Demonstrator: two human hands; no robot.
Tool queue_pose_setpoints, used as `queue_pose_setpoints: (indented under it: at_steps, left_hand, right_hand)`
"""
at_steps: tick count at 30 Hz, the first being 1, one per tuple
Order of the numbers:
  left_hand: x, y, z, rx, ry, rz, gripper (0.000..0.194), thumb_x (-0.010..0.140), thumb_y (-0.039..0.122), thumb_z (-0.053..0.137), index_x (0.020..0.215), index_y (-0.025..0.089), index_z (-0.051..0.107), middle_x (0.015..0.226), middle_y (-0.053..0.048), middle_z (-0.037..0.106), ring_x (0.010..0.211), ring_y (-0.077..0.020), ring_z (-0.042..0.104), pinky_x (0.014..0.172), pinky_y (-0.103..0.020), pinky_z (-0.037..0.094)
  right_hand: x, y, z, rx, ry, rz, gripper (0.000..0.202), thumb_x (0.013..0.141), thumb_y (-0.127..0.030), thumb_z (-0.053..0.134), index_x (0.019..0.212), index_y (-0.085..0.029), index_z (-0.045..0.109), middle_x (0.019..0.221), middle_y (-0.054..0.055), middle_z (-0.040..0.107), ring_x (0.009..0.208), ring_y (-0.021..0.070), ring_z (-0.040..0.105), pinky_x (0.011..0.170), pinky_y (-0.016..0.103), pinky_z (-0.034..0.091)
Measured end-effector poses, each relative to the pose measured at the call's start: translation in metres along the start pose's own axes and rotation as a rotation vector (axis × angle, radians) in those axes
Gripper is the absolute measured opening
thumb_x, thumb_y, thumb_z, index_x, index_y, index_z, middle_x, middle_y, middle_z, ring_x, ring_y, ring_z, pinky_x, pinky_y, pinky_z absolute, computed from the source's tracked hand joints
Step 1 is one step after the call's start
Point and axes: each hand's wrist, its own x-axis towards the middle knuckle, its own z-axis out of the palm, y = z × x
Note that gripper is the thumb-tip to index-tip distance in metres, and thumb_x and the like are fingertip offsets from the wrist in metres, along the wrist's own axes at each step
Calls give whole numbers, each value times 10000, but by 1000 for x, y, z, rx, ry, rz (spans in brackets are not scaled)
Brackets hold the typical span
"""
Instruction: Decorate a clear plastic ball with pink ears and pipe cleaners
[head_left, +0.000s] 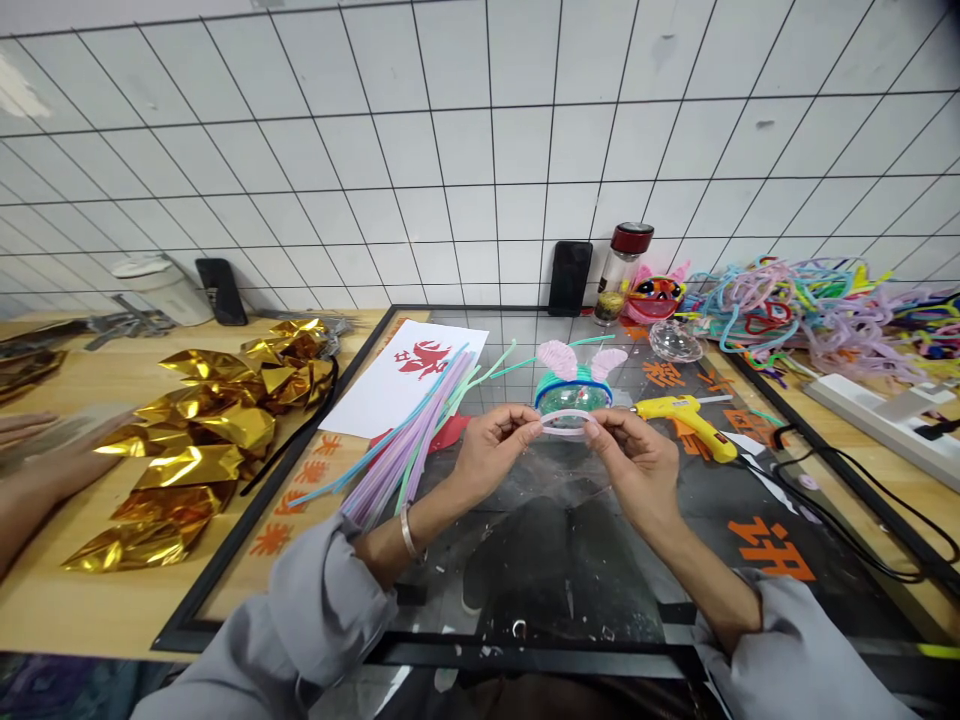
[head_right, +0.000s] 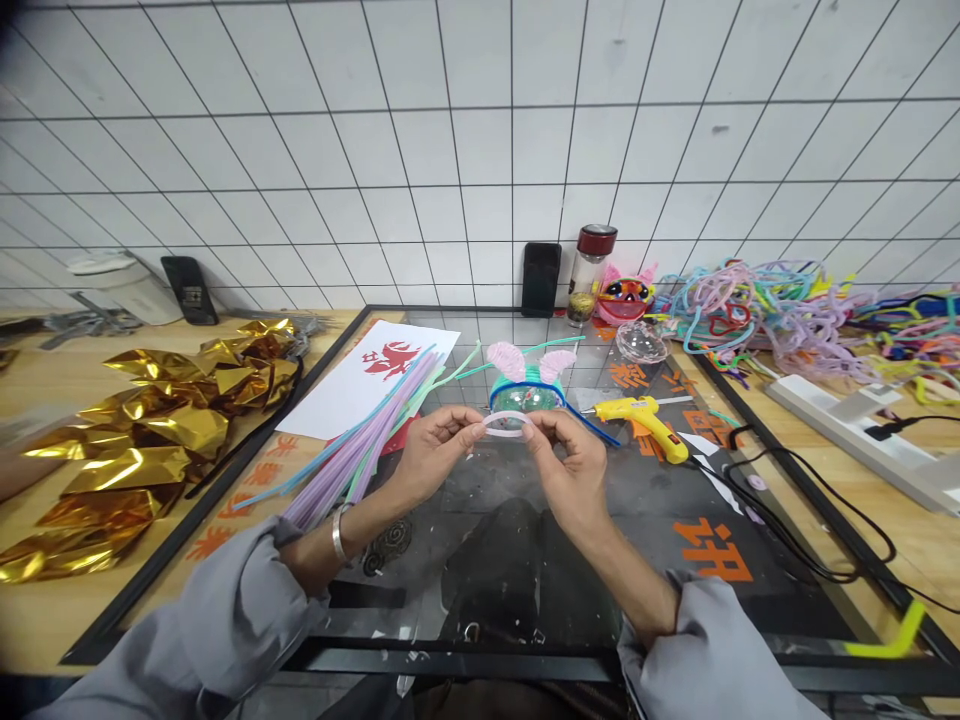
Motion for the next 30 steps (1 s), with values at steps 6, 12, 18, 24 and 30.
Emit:
queue_pose_setpoints:
  at_steps: [6, 12, 18, 24, 30]
  left_hand:
    - [0, 6, -4, 202, -27, 114, 204, 870, 347, 637, 816, 157, 686, 711, -26, 652, 622, -120, 545, 588, -241, 420]
    - [8, 7, -21, 605, 12, 486, 185, 940, 281, 579, 853, 186, 712, 715, -32, 696, 631, -137, 592, 623, -260, 431]
    - [21, 0, -40, 960, 83, 880, 140, 940, 213, 607, 830, 178, 686, 693, -32, 715, 627, -146, 616, 615, -271, 429]
    - [20, 3, -26, 894, 117, 944, 104, 948, 214, 607, 890, 159, 675, 729, -29, 742, 628, -131, 662, 611, -251, 470]
    - [24, 12, -6, 847, 49, 941, 128, 942, 207, 613, 843, 157, 678, 739, -24, 747, 643, -121, 675, 618, -233, 486]
  right_hand:
    - [0, -1, -2, 33, 6, 46, 205, 915, -351, 622, 783, -197, 652, 701, -3, 651, 644, 135, 597, 600, 258, 475]
    - [4, -7, -11, -154, -29, -109, 188, 949, -297, 580, 803, -202, 651, 686, -11, 614, 616, 127, 551, 576, 257, 436]
    - [13, -6, -16, -390, -26, -430, 123, 948, -184, 560, 868, -203, 651, 748, 17, 640, 679, 147, 592, 644, 281, 468]
    - [12, -5, -13, -436, -25, -487, 137, 953, -165, 542, 871, -218, 638, 755, 20, 646, 691, 159, 606, 657, 294, 474]
    - [18, 0, -14, -411, 0, -459, 117, 947, -178, 560, 874, -210, 646, 769, 24, 648, 702, 155, 607, 660, 292, 471]
